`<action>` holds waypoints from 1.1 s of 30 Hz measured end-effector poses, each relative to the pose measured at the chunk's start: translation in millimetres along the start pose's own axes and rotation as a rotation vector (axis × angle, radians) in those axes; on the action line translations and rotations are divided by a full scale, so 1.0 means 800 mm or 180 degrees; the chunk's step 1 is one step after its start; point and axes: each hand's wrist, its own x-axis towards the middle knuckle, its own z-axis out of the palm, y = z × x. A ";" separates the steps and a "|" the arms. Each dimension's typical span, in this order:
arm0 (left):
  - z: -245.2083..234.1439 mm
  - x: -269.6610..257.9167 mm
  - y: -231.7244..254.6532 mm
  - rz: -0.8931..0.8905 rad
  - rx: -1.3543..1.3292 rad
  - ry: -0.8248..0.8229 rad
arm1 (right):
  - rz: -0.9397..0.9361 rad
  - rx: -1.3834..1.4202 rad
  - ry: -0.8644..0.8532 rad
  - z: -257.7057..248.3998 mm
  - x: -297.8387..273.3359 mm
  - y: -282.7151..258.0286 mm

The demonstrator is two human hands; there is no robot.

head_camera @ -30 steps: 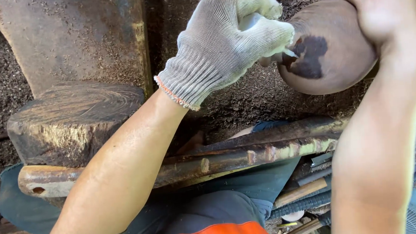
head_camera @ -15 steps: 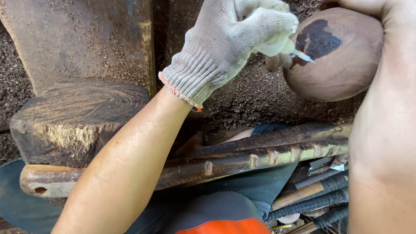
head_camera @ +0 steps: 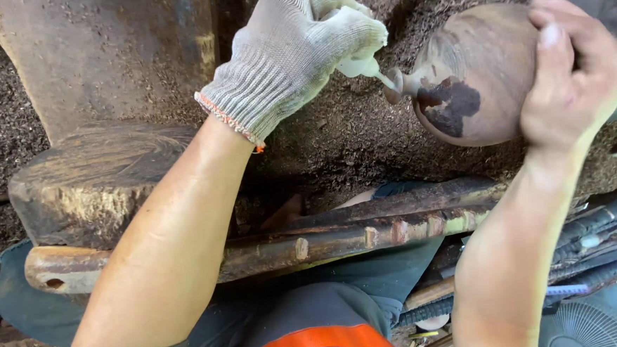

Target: Applying glue or resin to a wooden bowl mounted on a lathe.

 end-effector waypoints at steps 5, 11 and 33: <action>0.004 0.000 0.007 0.0025 0.0449 -0.0063 | -0.0310 0.0094 0.0883 0.020 -0.020 -0.020; 0.003 0.001 -0.008 -0.0019 0.0254 0.0175 | -0.0154 -0.0095 0.0770 0.013 -0.011 -0.022; 0.004 0.002 -0.016 0.0045 -0.0198 0.0259 | 0.0480 0.0076 -0.0891 -0.016 0.034 -0.009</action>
